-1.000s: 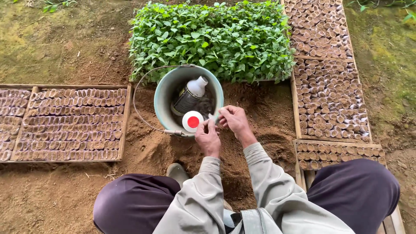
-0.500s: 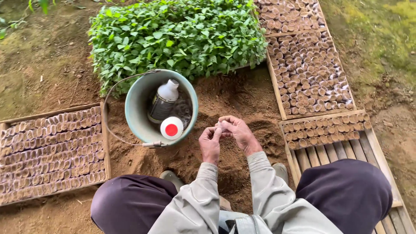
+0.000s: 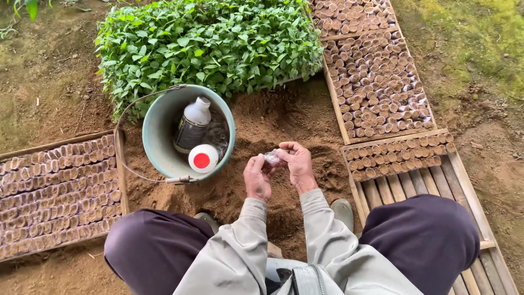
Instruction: Picking up soil plugs and placing them into a seedling tray
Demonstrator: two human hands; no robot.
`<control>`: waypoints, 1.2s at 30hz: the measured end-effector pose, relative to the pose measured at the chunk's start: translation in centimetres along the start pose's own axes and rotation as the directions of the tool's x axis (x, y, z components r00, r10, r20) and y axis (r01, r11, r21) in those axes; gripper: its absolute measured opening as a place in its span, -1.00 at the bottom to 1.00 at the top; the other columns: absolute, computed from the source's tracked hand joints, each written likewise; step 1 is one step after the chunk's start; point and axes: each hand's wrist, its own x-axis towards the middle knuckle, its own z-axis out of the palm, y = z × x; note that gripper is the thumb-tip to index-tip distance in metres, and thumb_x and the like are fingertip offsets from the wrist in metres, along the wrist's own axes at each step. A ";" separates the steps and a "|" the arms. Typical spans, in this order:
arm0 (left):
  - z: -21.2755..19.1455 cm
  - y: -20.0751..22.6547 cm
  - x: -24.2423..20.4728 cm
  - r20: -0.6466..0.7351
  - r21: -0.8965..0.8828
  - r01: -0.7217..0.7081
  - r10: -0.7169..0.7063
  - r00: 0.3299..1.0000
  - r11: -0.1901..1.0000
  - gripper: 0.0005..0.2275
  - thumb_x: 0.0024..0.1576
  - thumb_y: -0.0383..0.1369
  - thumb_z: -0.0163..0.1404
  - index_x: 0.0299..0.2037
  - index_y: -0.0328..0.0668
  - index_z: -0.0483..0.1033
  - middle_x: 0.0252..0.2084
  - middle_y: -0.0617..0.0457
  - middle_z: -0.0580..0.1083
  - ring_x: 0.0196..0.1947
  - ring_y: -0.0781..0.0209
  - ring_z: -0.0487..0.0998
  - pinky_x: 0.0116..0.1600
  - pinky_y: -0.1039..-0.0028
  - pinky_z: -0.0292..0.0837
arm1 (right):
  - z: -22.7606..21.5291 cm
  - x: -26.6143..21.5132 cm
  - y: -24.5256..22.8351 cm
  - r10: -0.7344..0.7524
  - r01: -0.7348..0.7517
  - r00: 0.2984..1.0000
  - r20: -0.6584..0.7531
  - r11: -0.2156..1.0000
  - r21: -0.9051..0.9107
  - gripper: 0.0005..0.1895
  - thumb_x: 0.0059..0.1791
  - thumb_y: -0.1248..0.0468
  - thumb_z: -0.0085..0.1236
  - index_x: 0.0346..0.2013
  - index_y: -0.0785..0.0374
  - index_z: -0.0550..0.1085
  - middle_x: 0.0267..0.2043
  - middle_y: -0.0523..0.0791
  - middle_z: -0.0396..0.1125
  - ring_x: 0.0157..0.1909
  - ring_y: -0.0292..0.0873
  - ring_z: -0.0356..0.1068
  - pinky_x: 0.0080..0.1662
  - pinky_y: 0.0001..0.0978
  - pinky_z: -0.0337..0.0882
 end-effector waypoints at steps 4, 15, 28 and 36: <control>1.0 -0.6 -2.0 0.034 -0.001 0.019 -0.019 0.999 1.000 -0.87 0.22 -0.28 0.08 -0.20 -0.13 0.51 -0.38 -0.07 0.60 -0.42 0.15 0.69 -0.34 0.51 0.65 | -1.7 -0.3 -0.2 -0.051 0.050 0.997 -0.057 0.999 -0.006 -0.74 -0.12 0.47 0.35 -0.16 0.36 0.51 -0.45 -0.09 0.44 -0.47 -0.29 0.50 -0.48 -0.62 0.53; 0.5 -2.4 -1.8 -0.041 0.122 -0.157 0.163 0.986 0.980 -0.69 0.06 -0.61 0.18 0.00 -0.30 0.47 -0.40 0.00 0.54 -0.48 0.20 0.62 -0.39 0.49 0.69 | -4.0 -0.6 0.2 0.004 -0.015 0.997 -0.083 0.992 -0.127 -0.87 0.05 0.25 0.22 -0.28 0.27 0.54 -0.51 -0.04 0.46 -0.55 -0.28 0.48 -0.54 -0.62 0.47; -0.7 -3.0 -0.1 -0.143 0.091 -0.137 0.150 0.978 0.986 -0.82 0.14 -0.50 0.16 -0.07 -0.25 0.51 -0.41 0.04 0.55 -0.53 0.23 0.62 -0.43 0.52 0.69 | -4.9 -2.2 0.1 0.279 -0.230 0.943 0.182 0.941 -0.248 -0.85 0.03 0.27 0.18 -0.18 0.28 0.58 -0.33 -0.07 0.55 -0.36 -0.31 0.54 -0.32 -0.59 0.53; -1.4 -3.8 0.7 -0.145 0.110 -0.183 0.198 0.969 0.977 -0.82 0.14 -0.50 0.18 -0.08 -0.24 0.52 -0.41 0.01 0.55 -0.53 0.21 0.62 -0.44 0.51 0.69 | -4.2 -2.3 0.0 0.215 -0.181 0.959 0.184 0.966 -0.182 -0.82 0.02 0.23 0.25 -0.19 0.29 0.60 -0.31 -0.04 0.55 -0.32 -0.25 0.56 -0.28 -0.51 0.58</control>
